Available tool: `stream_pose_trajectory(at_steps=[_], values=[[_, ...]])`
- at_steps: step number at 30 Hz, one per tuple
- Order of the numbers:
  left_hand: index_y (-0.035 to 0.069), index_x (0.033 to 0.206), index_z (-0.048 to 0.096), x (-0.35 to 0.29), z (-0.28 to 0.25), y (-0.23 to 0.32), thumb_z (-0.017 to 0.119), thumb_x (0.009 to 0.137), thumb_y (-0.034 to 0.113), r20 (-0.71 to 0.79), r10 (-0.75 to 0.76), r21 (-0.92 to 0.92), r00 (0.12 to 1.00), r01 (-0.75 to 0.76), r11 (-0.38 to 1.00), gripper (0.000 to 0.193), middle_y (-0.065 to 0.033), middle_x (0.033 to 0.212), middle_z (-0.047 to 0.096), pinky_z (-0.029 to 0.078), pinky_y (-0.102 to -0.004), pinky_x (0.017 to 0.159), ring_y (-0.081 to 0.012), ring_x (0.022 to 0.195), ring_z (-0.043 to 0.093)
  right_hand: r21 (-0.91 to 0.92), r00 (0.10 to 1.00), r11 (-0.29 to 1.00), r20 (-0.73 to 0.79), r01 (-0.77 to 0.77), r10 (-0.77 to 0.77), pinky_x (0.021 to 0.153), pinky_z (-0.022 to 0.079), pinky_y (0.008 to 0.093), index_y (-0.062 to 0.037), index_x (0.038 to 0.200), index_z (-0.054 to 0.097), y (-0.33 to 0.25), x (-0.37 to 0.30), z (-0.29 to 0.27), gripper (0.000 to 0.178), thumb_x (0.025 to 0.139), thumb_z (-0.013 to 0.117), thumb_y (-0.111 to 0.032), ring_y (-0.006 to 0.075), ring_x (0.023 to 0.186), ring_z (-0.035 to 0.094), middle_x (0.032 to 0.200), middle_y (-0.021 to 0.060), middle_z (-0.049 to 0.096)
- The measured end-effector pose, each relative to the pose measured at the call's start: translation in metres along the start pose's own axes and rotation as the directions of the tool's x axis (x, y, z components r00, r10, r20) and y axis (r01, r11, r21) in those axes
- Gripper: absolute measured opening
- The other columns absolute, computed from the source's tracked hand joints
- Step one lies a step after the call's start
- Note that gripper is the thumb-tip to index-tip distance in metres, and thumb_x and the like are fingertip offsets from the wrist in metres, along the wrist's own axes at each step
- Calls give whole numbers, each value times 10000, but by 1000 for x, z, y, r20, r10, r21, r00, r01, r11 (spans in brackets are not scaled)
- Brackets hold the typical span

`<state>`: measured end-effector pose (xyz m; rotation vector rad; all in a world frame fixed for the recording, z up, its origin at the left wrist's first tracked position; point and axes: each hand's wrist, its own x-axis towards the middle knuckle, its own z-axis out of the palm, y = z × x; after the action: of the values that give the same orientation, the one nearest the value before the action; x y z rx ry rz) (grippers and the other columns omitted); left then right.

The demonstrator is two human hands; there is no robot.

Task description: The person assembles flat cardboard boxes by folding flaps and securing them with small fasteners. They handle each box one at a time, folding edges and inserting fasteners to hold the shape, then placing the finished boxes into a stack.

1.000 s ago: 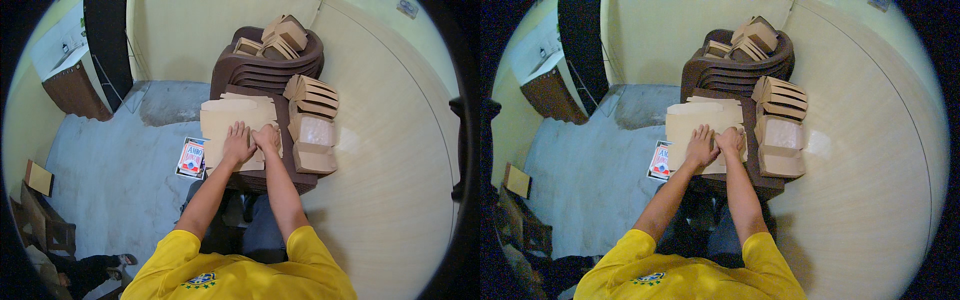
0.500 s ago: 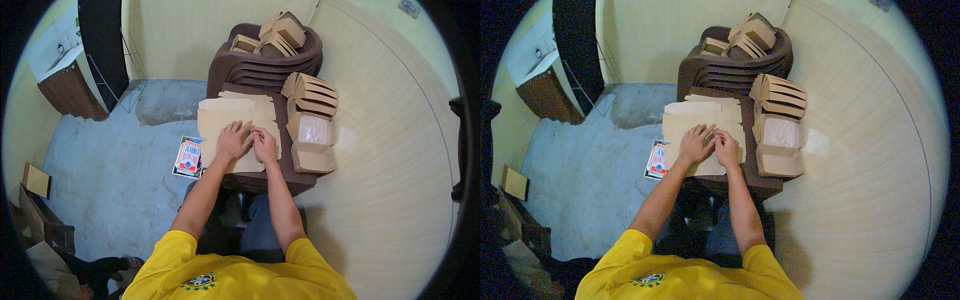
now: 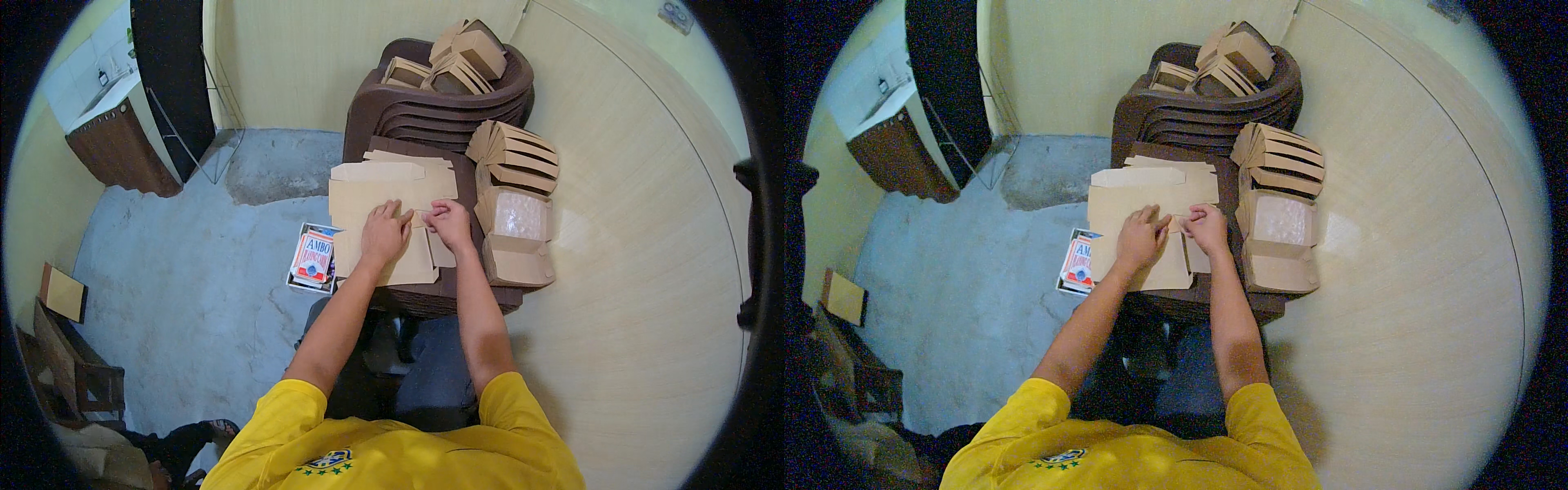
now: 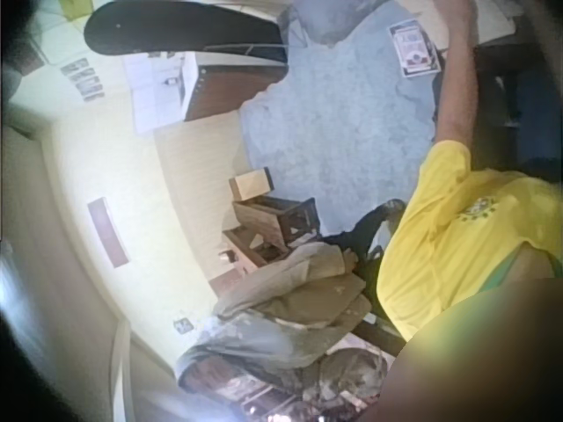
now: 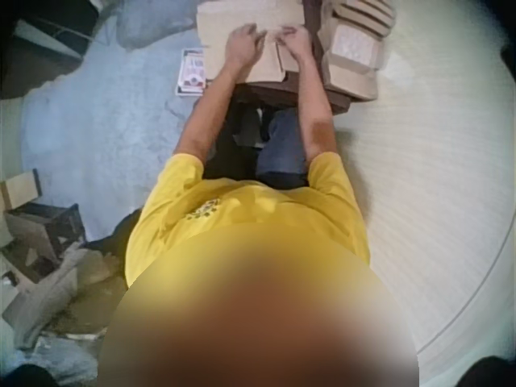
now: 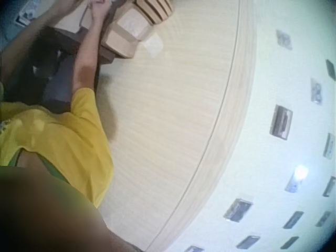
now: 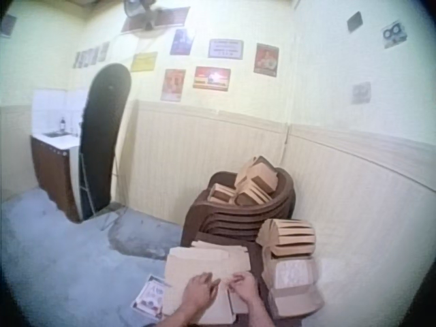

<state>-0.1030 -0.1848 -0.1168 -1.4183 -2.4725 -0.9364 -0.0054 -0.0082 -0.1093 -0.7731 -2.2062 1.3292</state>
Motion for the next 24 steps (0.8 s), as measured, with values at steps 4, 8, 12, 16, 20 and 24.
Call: stream_pose_trajectory(at_steps=[4,8,12,16,20,24], values=[[168,1334,781,0,8,-3,644,1025,285,-49,39,6,998,-39,999,357,-175,1488,650,443,-468,1203,-384,1409,574,-276,995,956,13,102,-102,733,591,365,-38,963,778,0,-2,-1,395,703,1017,-214,156,789,688,904,50,748],[119,1351,763,-1,11,-7,631,1035,287,19,39,4,999,-39,999,381,-177,1538,624,440,-455,1217,-385,1430,564,-480,978,872,-119,94,-171,737,571,433,-71,860,752,-9,-11,2,456,677,1015,-395,262,791,702,834,65,733],[110,1359,755,1,11,-8,618,1045,289,35,47,19,998,-48,999,387,-164,1560,609,436,-448,1224,-377,1439,557,-537,979,844,-171,0,-108,757,574,460,-73,817,730,-15,-4,7,539,661,999,-514,329,837,724,790,86,734],[118,1356,758,-1,12,-6,611,1049,286,16,41,24,999,-41,999,380,-158,1541,627,442,-445,1218,-372,1442,555,-516,978,846,-207,-130,23,797,562,456,-78,910,758,-16,7,9,528,707,980,-512,306,936,729,932,107,749],[128,1357,761,1,3,-1,633,1042,334,30,25,30,999,-26,999,398,-151,1513,650,460,-440,1195,-364,1406,580,-570,943,813,-320,-118,-87,855,586,476,-69,1037,766,-23,12,16,542,760,951,-497,351,998,746,1067,146,759],[131,1292,786,15,-18,6,738,973,360,180,-91,-36,979,99,994,395,-133,1414,699,481,-433,1164,-348,1363,600,-630,950,745,-313,-218,13,916,596,484,-54,1111,764,-40,17,27,494,815,901,-425,378,1070,750,1145,180,768]])
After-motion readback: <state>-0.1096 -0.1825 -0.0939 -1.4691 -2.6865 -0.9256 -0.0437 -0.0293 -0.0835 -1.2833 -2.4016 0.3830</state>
